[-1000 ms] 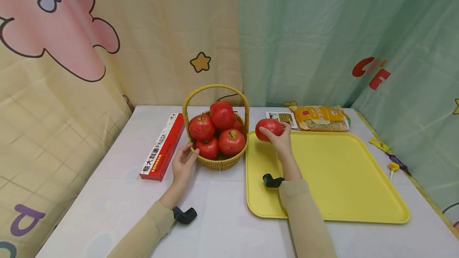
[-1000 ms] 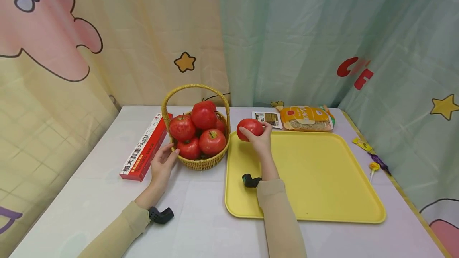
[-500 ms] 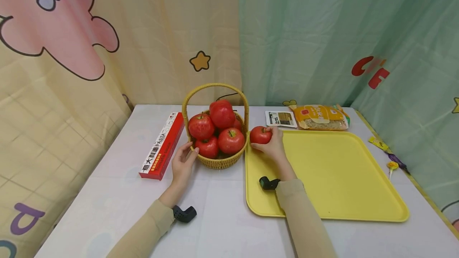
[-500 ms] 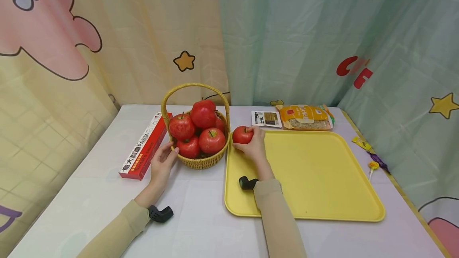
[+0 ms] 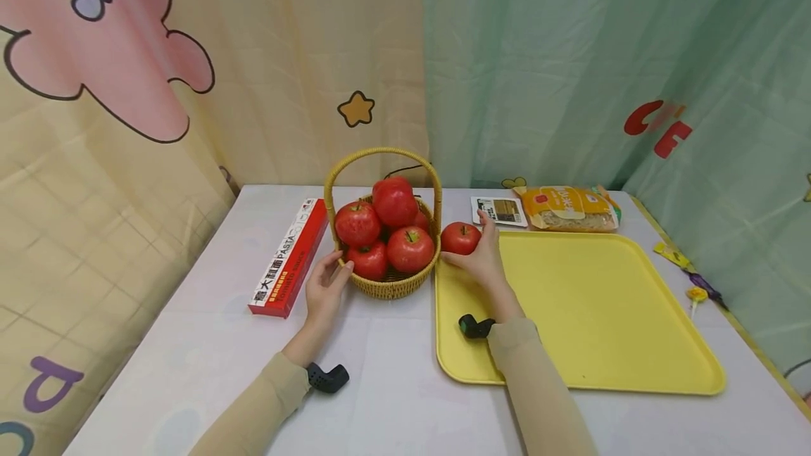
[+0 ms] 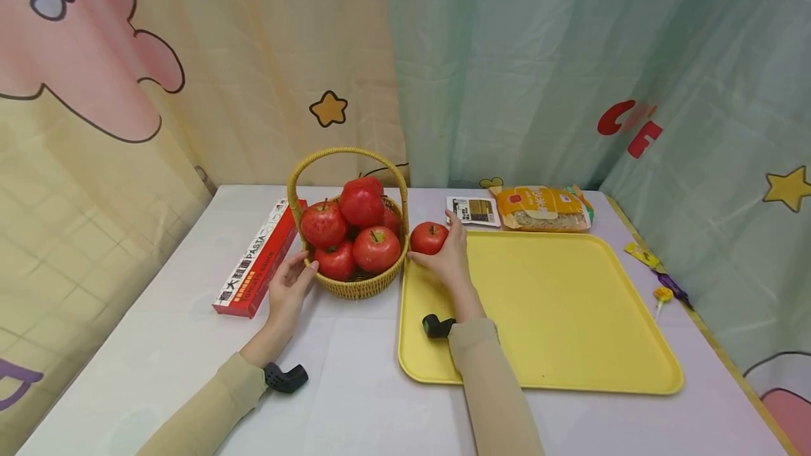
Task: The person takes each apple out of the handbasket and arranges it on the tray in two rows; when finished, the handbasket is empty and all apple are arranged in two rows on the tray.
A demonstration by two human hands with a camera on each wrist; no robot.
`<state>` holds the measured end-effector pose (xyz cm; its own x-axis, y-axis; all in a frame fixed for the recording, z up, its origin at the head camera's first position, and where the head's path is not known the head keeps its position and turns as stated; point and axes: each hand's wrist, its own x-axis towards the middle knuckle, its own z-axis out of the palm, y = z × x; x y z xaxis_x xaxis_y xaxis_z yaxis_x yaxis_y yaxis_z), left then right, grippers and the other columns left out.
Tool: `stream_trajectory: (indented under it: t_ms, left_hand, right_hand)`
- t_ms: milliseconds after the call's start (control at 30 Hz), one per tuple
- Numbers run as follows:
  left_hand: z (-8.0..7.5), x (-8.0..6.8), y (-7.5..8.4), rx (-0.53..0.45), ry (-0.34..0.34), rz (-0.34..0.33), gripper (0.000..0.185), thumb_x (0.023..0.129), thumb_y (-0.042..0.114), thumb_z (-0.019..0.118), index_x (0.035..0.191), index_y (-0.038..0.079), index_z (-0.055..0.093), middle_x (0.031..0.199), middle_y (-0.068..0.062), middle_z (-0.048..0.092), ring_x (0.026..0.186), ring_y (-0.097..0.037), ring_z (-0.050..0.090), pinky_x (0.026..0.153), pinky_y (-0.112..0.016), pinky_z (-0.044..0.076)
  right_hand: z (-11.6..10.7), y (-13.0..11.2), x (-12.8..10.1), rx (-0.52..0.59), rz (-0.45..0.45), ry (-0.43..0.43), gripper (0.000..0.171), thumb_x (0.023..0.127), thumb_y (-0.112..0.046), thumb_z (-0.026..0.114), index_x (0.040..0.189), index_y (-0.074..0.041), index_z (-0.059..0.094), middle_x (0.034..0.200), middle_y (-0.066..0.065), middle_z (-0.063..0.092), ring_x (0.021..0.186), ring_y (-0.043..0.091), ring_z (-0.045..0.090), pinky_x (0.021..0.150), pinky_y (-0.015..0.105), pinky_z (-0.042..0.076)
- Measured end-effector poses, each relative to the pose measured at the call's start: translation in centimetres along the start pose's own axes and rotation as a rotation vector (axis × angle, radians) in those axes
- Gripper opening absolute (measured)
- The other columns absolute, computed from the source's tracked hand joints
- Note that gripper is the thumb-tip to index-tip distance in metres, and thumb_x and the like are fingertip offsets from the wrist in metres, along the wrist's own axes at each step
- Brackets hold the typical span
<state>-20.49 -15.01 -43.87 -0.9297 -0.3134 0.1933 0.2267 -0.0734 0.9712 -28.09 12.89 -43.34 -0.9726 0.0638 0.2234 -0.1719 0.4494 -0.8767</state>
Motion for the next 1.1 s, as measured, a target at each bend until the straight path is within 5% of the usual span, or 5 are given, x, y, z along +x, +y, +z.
stream_trajectory:
  t_ms: [300, 600, 800, 1100]
  left_hand:
    - [-0.2, 0.6, -1.7, 0.002, 0.012, 0.024, 0.037, 0.089, 0.006, 0.063, 0.123, -0.005, 0.053, 0.129, -0.017, 0.052, 0.125, -0.022, 0.045, 0.095, -0.019, 0.044]
    - [-0.2, 0.8, -1.8, 0.0, 0.015, 0.026, 0.036, 0.088, 0.005, 0.064, 0.122, -0.004, 0.054, 0.127, -0.015, 0.052, 0.124, -0.022, 0.045, 0.094, -0.019, 0.045]
    - [-0.2, 0.6, -1.7, 0.0, 0.018, 0.009, 0.037, 0.088, 0.004, 0.065, 0.122, -0.004, 0.055, 0.128, -0.016, 0.053, 0.124, -0.022, 0.046, 0.094, -0.018, 0.045]
    - [0.2, -0.3, 1.0, 0.019, 0.002, -0.015, 0.037, 0.089, 0.001, 0.061, 0.123, -0.01, 0.051, 0.13, -0.021, 0.05, 0.127, -0.028, 0.043, 0.096, -0.021, 0.044]
  right_hand:
    - [-1.1, -3.2, -0.5, -0.093, -0.148, 0.022, 0.098, 0.071, -0.02, 0.083, 0.145, -0.018, 0.017, 0.145, 0.016, 0.016, 0.132, 0.033, 0.024, 0.105, 0.052, 0.034]
    - [-0.9, -8.5, -1.6, 0.338, -0.294, 0.117, 0.061, 0.082, -0.008, 0.072, 0.133, 0.0, 0.04, 0.132, 0.014, 0.043, 0.119, 0.028, 0.045, 0.096, 0.046, 0.044]
    - [0.2, -11.3, -2.9, 0.376, -0.391, 0.068, 0.055, 0.082, -0.001, 0.069, 0.128, 0.01, 0.041, 0.127, 0.028, 0.045, 0.117, 0.042, 0.045, 0.097, 0.056, 0.041]
    - [3.4, -9.7, -1.0, 0.309, -0.378, -0.014, 0.062, 0.082, -0.009, 0.072, 0.137, -0.005, 0.042, 0.136, 0.013, 0.044, 0.125, 0.025, 0.041, 0.103, 0.042, 0.04]
